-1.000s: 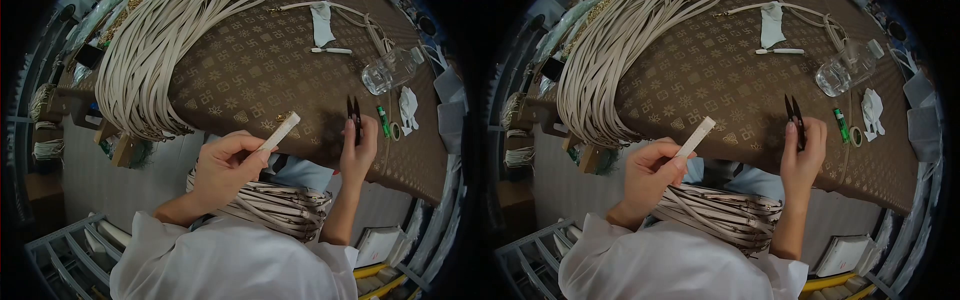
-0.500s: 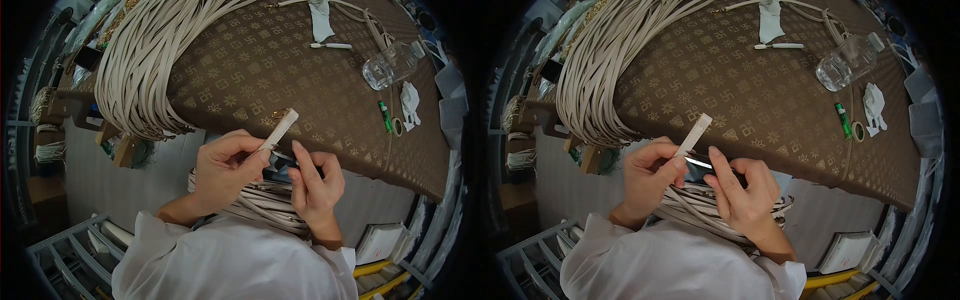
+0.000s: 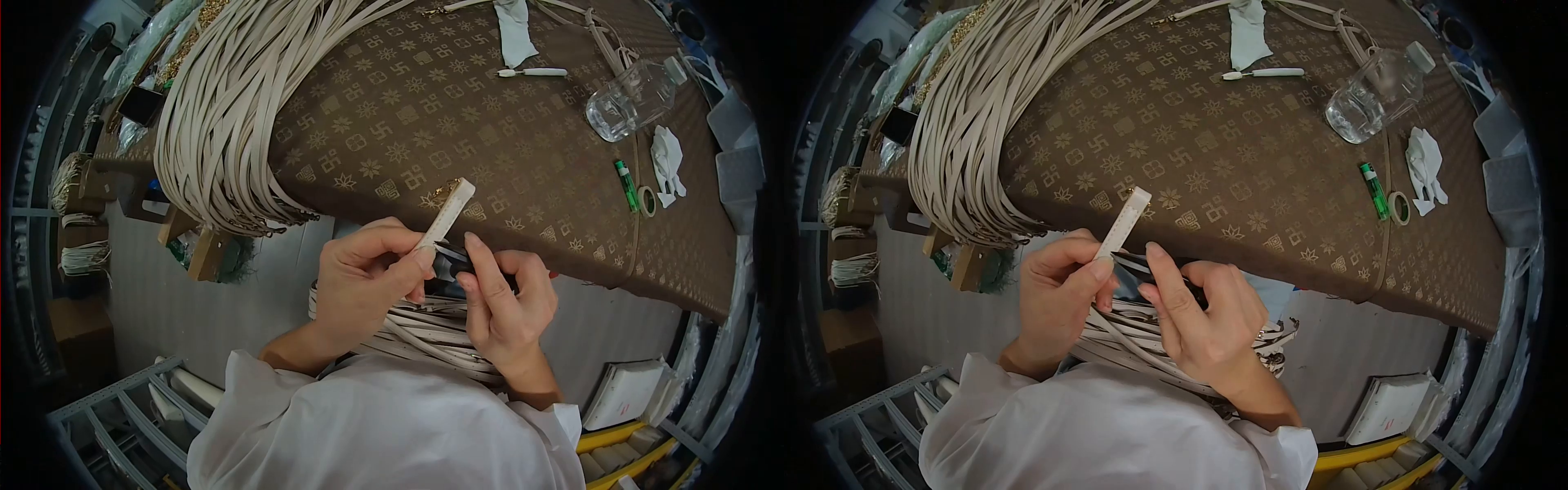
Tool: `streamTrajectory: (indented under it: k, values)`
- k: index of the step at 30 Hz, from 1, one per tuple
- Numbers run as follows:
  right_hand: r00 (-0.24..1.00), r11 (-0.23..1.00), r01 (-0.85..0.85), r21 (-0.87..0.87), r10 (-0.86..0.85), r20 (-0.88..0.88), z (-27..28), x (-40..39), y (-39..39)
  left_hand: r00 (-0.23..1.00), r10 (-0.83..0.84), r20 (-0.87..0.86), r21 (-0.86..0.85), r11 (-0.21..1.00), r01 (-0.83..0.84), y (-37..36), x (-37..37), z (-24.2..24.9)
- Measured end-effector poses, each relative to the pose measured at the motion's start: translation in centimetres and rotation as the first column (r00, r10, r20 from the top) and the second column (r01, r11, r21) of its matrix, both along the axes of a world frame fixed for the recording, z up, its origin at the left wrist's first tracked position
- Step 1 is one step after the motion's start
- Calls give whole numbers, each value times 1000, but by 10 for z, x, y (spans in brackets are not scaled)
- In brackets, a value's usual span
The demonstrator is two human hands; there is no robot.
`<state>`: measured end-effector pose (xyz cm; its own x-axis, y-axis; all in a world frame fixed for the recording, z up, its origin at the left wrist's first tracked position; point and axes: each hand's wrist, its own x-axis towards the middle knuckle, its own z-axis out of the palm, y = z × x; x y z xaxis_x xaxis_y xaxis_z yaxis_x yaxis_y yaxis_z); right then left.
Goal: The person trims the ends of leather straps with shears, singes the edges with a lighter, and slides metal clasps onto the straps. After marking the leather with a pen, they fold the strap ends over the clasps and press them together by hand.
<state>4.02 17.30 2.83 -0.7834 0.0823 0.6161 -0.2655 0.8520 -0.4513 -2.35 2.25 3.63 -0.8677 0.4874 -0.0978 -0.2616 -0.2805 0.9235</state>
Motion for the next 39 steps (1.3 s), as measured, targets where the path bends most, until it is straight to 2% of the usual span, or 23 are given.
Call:
streamTrajectory:
  k: [10,12,13,16,17,19,20,21,22,23,25,26,27,28,30,31,32,33,34,35,36,38,39]
  values:
    - [999,996,17,86,-14,-35,-1,0,2,999,-17,28,24,1000,17,2,-1,3]
    - [998,973,-55,-225,56,-4,-4,-4,4,997,-39,63,30,999,37,3,-3,4]
    - [999,974,-54,-222,53,-10,-3,-5,7,998,-42,57,32,999,40,2,-4,5]
    - [999,795,8,-607,12,30,-6,-8,14,996,-72,44,20,997,72,2,-4,6]
    - [1000,798,9,-603,6,22,-7,-8,13,997,-65,37,-2,998,65,3,-3,5]
    - [977,587,-138,-798,212,-14,-4,-7,8,995,-97,-16,-98,991,95,7,-2,6]
    - [945,636,-95,-766,299,131,5,-8,10,988,-138,-74,-167,978,124,10,-1,8]
    - [951,645,-135,-752,299,85,4,-15,5,970,-201,-140,-156,971,179,12,0,2]
    - [934,420,49,-906,302,190,3,-10,-2,965,-231,-121,-184,961,207,14,3,-2]
    - [943,417,20,-909,294,156,6,-11,-1,960,-258,-104,-211,949,232,15,4,-5]
    - [955,432,-25,-902,277,107,6,-10,6,955,-291,-60,-139,950,281,16,3,-6]
    - [959,443,-36,-896,268,94,4,-7,8,938,-334,-88,-168,934,317,16,3,-4]
    - [975,334,-11,-942,215,65,7,-5,6,922,-372,-109,-204,916,346,15,1,-1]
    - [979,353,-27,-935,200,47,6,-1,11,875,-451,-176,-258,879,401,13,-1,-2]
    - [997,46,55,-997,43,57,3,9,28,855,-493,-163,-263,857,444,11,2,4]
    - [994,7,27,-1000,-106,26,5,13,36,839,-529,-127,-275,832,482,8,4,6]
    - [967,-30,-6,-1000,-255,1,7,18,45,809,-580,-90,-360,777,517,2,6,5]
    - [932,8,-21,-1000,-361,-22,6,29,59,804,-586,-98,-359,775,521,-3,6,1]
    - [885,44,-29,-999,-463,-46,4,43,74,735,-650,-195,-393,738,548,-10,7,-4]
    - [829,21,-59,-998,-556,-60,5,55,86,650,-705,-284,-431,700,570,-19,7,-9]
    - [762,1,-90,-996,-643,-70,6,70,99,642,-712,-286,-432,694,577,-34,4,-16]
    - [733,16,-75,-997,-677,-66,-16,117,134,684,-716,139,-507,542,671,-62,-7,-27]
    - [701,-52,-44,-998,-713,6,-24,136,144,661,-738,136,-514,518,684,-62,-17,-34]
